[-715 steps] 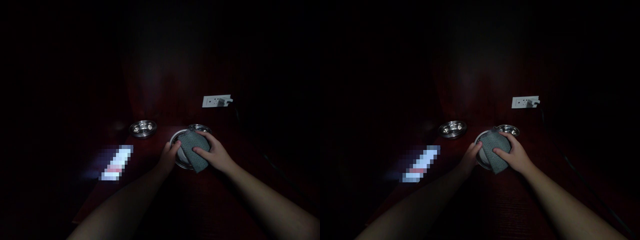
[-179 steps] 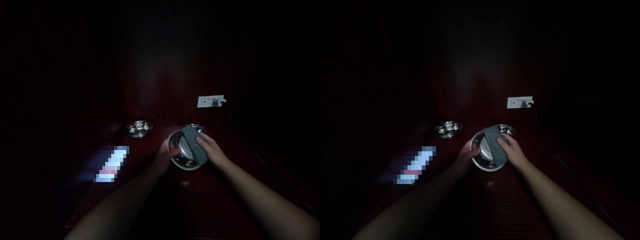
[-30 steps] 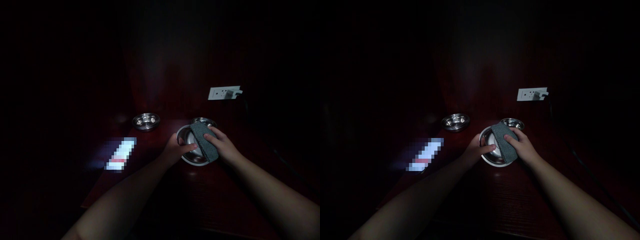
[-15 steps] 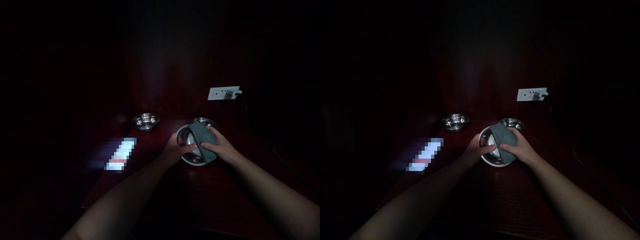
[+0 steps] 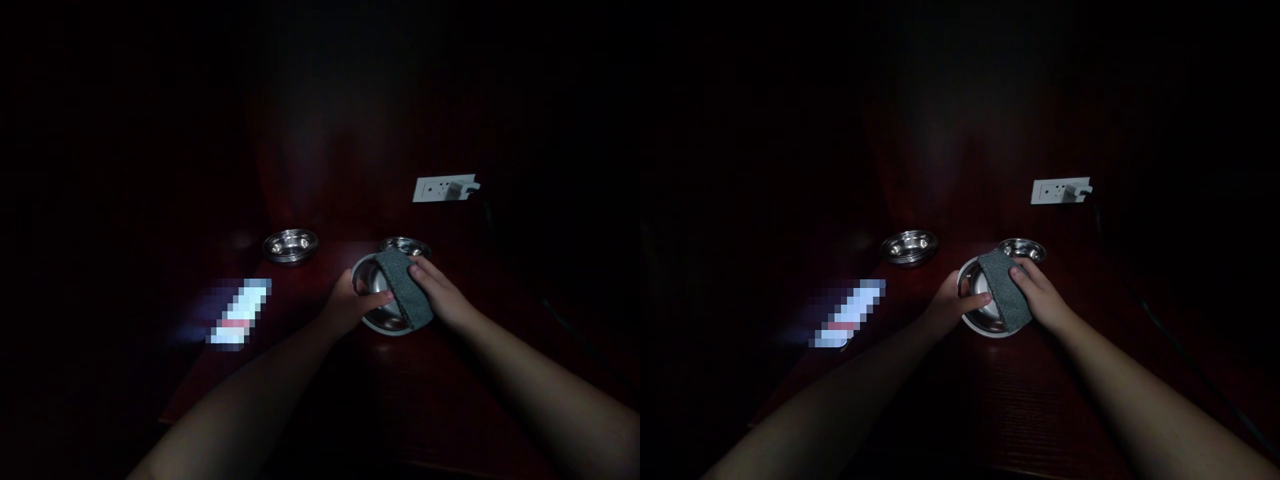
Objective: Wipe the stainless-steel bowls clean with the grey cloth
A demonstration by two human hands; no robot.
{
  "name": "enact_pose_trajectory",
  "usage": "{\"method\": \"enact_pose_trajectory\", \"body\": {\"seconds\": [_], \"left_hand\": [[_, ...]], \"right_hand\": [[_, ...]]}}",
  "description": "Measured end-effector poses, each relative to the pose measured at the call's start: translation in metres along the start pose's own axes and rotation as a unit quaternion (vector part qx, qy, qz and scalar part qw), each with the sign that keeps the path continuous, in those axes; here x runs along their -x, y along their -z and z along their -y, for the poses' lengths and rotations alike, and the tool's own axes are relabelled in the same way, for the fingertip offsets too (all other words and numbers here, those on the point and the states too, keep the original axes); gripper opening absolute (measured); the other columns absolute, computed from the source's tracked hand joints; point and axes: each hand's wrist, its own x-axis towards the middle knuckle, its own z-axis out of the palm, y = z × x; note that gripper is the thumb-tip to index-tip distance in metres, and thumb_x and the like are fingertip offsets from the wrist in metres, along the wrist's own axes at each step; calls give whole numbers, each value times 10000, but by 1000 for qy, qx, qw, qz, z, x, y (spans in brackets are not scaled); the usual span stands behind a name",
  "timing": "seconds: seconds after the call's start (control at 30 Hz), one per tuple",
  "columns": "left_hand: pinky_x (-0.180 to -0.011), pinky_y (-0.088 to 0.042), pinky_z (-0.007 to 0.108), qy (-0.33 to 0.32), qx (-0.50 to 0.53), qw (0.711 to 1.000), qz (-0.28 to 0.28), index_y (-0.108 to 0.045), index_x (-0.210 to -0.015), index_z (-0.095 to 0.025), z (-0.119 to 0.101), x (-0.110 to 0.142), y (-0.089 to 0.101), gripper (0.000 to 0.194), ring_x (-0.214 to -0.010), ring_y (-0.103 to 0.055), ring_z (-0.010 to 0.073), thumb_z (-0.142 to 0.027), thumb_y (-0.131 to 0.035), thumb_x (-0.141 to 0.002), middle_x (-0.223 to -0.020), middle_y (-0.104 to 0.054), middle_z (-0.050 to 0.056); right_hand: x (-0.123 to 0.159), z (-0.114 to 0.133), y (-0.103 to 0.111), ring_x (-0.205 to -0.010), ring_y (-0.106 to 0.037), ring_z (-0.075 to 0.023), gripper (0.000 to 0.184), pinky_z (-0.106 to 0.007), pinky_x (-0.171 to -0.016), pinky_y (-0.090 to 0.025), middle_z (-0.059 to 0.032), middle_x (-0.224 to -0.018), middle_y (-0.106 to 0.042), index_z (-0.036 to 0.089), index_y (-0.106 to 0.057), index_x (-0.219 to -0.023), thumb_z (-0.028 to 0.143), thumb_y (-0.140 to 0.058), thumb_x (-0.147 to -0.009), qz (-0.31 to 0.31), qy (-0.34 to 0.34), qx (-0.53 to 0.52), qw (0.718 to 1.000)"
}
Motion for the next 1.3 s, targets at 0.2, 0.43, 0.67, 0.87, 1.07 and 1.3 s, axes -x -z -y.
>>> {"method": "enact_pose_trajectory", "body": {"seconds": [0.2,0.43,0.67,0.87,1.07,1.3], "left_hand": [[-859,-472,382,15,6,1000,-25,-604,-1047,-164,-2,1,-1,502,-955,-629,235,-237,-804,-592,-1026,-681,82],[-845,-478,386,27,3,999,-46,-572,-1065,-160,-2,2,-1,569,-978,-625,249,-241,-826,-562,-1039,-671,88],[-848,-478,381,11,-21,998,-51,-530,-1105,-151,2,2,2,612,-1011,-608,253,-296,-819,-585,-1087,-650,105],[-820,-484,376,23,-61,994,-87,-523,-1097,-151,4,2,3,616,-1001,-607,255,-376,-807,-598,-1074,-647,103],[-774,-489,333,50,-31,992,-107,-559,-1045,-149,0,1,-1,502,-915,-626,218,-339,-779,-636,-996,-666,75],[-771,-494,353,67,-46,990,-114,-569,-1037,-144,0,1,1,508,-918,-627,236,-312,-791,-612,-993,-667,86]], "right_hand": [[1,6,-2,-717,-607,-188,355,-300,-621,-495,-8,-828,-638,234,-575,-978,478,-664,-736,6,-15,12,1000],[1,7,0,-779,-606,-193,457,-318,-695,-499,-8,-875,-624,236,-530,-1035,434,-735,-678,33,-8,22,999],[1,4,2,-927,-607,-256,621,-385,-807,-498,-55,-1015,-611,233,-483,-1106,432,-791,-606,55,38,61,996],[3,4,4,-1053,-570,-311,806,-453,-897,-463,-97,-1159,-563,237,-422,-1216,437,-828,-549,51,89,150,983],[4,6,2,-1062,-569,-319,799,-461,-901,-467,-106,-1160,-563,231,-418,-1218,454,-817,-563,68,123,172,975],[6,7,-2,-955,-597,-262,480,-408,-834,-495,-77,-1052,-603,225,-471,-1150,485,-626,-778,41,114,165,979]]}}
